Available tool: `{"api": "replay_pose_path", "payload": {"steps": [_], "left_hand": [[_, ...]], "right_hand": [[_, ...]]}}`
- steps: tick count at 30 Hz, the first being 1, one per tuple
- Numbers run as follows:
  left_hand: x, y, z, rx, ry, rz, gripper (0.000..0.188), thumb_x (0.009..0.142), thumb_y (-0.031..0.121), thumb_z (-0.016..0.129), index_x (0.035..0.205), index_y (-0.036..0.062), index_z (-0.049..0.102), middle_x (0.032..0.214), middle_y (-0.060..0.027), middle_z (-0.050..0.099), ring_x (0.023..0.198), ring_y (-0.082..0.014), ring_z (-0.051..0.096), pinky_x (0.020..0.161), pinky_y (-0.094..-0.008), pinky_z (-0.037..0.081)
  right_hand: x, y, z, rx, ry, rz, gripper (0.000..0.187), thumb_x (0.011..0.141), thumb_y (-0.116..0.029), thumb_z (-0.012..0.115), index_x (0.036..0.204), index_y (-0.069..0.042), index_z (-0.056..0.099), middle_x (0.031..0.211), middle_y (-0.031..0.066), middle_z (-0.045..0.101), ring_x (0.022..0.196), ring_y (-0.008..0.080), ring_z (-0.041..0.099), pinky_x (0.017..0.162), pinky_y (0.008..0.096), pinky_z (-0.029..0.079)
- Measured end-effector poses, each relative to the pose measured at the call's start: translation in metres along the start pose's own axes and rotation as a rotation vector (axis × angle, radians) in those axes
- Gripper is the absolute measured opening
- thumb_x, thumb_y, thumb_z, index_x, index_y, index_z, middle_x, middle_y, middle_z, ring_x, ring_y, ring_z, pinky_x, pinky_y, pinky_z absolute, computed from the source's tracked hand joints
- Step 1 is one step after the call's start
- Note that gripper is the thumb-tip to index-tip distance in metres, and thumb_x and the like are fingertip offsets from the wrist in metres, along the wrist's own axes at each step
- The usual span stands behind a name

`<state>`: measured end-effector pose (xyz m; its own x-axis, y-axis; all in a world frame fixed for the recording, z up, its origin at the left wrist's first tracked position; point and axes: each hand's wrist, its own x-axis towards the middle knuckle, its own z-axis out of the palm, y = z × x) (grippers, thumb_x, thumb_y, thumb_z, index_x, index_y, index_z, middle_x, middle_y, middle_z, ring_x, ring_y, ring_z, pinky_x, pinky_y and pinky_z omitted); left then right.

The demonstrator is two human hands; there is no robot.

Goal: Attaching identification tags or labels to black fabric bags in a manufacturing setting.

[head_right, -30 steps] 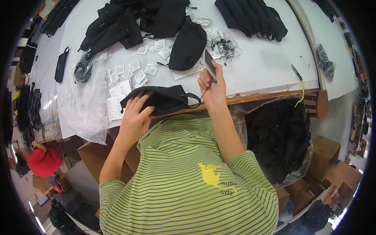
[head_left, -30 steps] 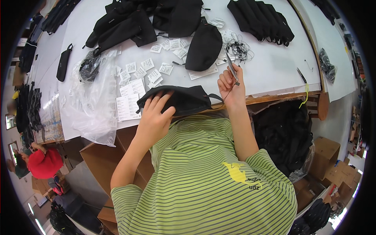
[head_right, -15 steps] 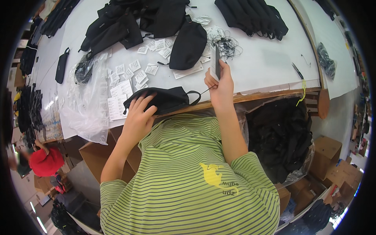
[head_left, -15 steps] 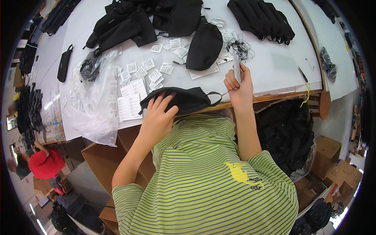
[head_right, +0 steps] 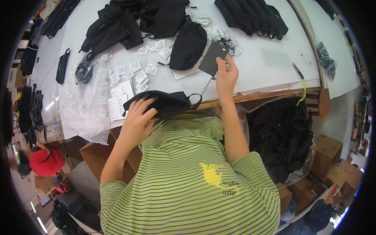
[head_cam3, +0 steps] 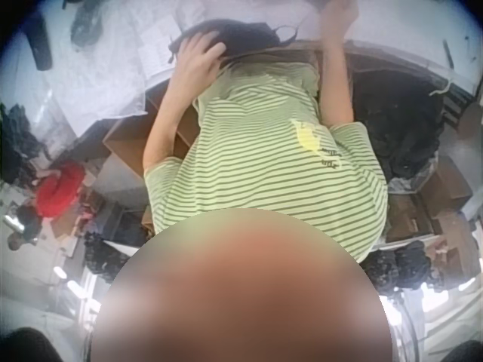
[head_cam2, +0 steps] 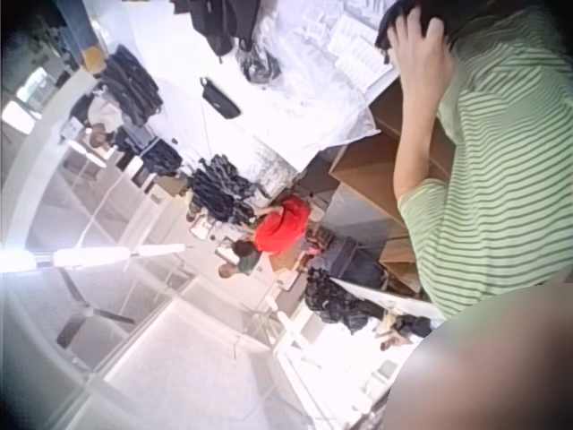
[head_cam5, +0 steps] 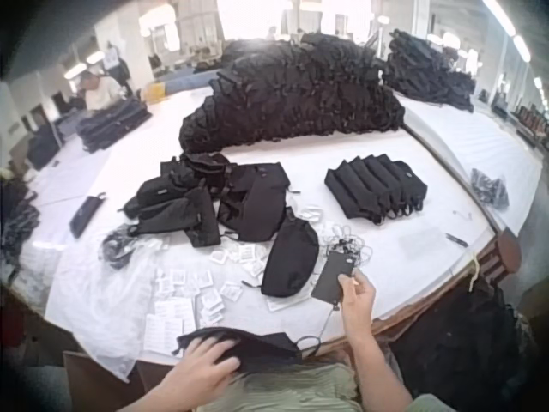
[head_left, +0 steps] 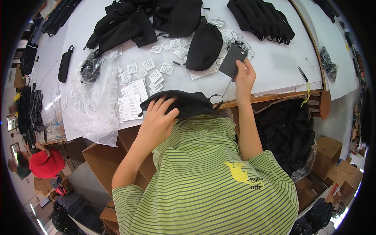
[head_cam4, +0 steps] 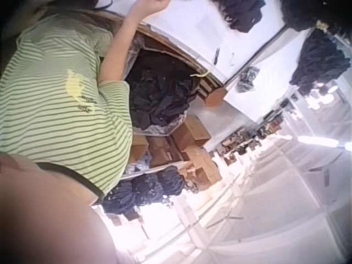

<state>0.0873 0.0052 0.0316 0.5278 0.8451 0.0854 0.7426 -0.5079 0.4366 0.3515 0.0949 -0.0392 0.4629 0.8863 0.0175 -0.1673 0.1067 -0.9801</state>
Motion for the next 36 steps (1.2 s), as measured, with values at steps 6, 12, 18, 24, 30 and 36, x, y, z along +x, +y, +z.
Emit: {"api": "replay_pose_path", "payload": {"steps": [6, 12, 18, 24, 30, 36], "left_hand": [[0.0, 0.001, -0.007, -0.036, -0.035, -0.021, 0.019, 0.074, 0.005, 0.067, 0.088, 0.004, 0.054, 0.122, -0.013, 0.054, 0.115, -0.0377, 0.048, 0.096, -0.0479, 0.036], [0.0, 0.004, 0.005, 0.061, -0.054, 0.032, 0.02, 0.074, 0.006, 0.067, 0.09, 0.0053, 0.054, 0.121, -0.0135, 0.054, 0.117, -0.0385, 0.047, 0.096, -0.0498, 0.036], [0.001, 0.002, 0.009, 0.01, -0.087, 0.011, 0.02, 0.075, 0.006, 0.066, 0.09, 0.0058, 0.054, 0.122, -0.0138, 0.053, 0.118, -0.039, 0.046, 0.098, -0.0508, 0.035], [0.002, 0.003, 0.011, 0.006, -0.066, 0.017, 0.018, 0.076, 0.007, 0.066, 0.089, 0.0054, 0.053, 0.121, -0.0137, 0.054, 0.12, -0.039, 0.045, 0.098, -0.0513, 0.034], [0.002, 0.005, 0.01, 0.016, -0.042, 0.019, 0.017, 0.077, 0.009, 0.066, 0.087, 0.0055, 0.053, 0.121, -0.0136, 0.054, 0.121, -0.0389, 0.044, 0.097, -0.0513, 0.035], [0.006, 0.006, 0.002, 0.01, -0.053, 0.018, 0.021, 0.074, 0.009, 0.069, 0.089, 0.0053, 0.055, 0.121, -0.0152, 0.054, 0.115, -0.038, 0.048, 0.095, -0.0477, 0.038]], "right_hand": [[0.002, 0.0, -0.012, -0.163, -0.084, 0.186, 0.014, 0.092, -0.016, 0.055, 0.085, -0.004, 0.058, 0.057, -0.0041, 0.052, 0.049, 0.0013, 0.039, 0.043, 0.02, 0.024], [-0.004, 0.009, 0.004, 0.008, -0.01, 0.253, 0.021, 0.095, -0.021, 0.047, 0.08, -0.007, 0.053, 0.06, 0.0021, 0.053, 0.046, 0.0053, 0.039, 0.04, 0.0224, 0.027], [0.001, 0.016, -0.01, 0.695, -0.388, 0.75, 0.027, 0.096, -0.028, 0.037, 0.08, -0.008, 0.049, 0.055, -0.001, 0.044, 0.045, 0.0052, 0.035, 0.041, 0.022, 0.026], [-0.005, 0.004, 0.011, 0.189, 0.024, 0.406, 0.02, 0.095, -0.024, 0.05, 0.083, -0.008, 0.048, 0.052, -0.0027, 0.041, 0.044, 0.0047, 0.034, 0.043, 0.0212, 0.025], [0.003, 0.02, 0.01, -0.309, 0.089, -0.049, 0.021, 0.095, -0.024, 0.056, 0.09, -0.004, 0.051, 0.051, -0.0018, 0.049, 0.048, 0.0013, 0.035, 0.046, 0.0196, 0.025], [-0.001, -0.007, 0.018, -0.084, -0.048, 0.067, 0.022, 0.089, -0.019, 0.065, 0.097, 0.002, 0.064, 0.061, -0.0003, 0.061, 0.053, 0.0019, 0.041, 0.049, 0.0184, 0.028]]}}
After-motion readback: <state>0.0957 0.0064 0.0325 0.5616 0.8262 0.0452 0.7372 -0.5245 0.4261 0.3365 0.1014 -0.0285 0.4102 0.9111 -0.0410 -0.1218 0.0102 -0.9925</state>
